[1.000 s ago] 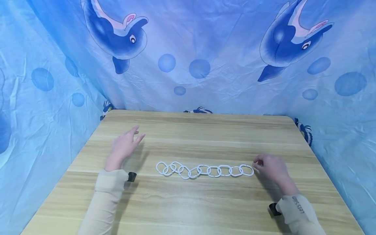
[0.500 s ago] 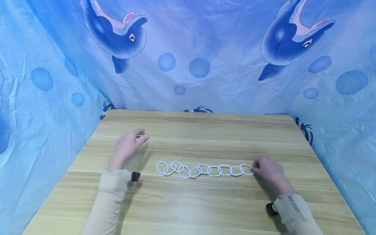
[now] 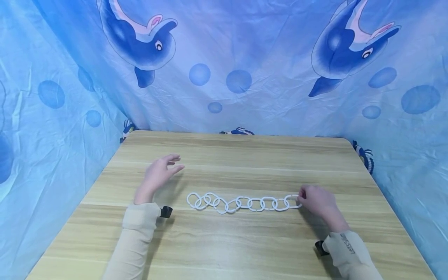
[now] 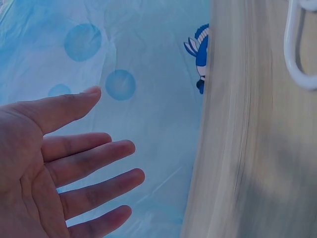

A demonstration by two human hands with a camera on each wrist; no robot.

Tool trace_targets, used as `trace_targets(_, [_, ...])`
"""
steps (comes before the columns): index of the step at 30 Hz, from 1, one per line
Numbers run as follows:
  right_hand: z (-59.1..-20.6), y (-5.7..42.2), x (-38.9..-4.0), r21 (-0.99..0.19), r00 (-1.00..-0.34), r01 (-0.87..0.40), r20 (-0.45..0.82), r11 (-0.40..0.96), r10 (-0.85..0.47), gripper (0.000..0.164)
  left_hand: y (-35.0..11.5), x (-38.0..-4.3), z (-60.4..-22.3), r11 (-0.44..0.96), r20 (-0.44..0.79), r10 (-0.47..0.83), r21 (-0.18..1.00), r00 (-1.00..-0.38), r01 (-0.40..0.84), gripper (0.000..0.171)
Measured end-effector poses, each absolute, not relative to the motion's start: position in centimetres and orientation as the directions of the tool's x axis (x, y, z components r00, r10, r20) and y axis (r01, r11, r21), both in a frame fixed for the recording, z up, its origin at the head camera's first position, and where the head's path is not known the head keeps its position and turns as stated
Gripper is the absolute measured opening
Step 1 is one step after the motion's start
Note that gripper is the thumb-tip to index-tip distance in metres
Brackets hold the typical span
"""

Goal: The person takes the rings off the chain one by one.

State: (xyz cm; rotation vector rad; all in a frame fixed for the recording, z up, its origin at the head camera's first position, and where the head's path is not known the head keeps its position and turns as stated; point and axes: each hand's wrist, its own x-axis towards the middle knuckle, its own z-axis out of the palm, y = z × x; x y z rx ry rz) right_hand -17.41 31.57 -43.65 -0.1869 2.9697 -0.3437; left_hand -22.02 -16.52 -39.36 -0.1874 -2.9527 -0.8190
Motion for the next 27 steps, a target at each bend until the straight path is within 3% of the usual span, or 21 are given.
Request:
trace_targets(17, [-39.2, 28.6, -16.5, -0.083, -0.970, -0.231, 0.102, 0.969, -0.222, 0.007, -13.4, -22.0, -39.6, 0.587, 0.087, 0.280, 0.773, -0.956, 0.242, 0.059])
trace_targets(27, [-37.6, 27.5, -16.2, -0.063, -0.930, -0.302, 0.236, 0.951, -0.280, 0.005, -10.4, -22.1, -39.8, 0.524, 0.063, 0.353, 0.814, -0.933, 0.253, 0.058])
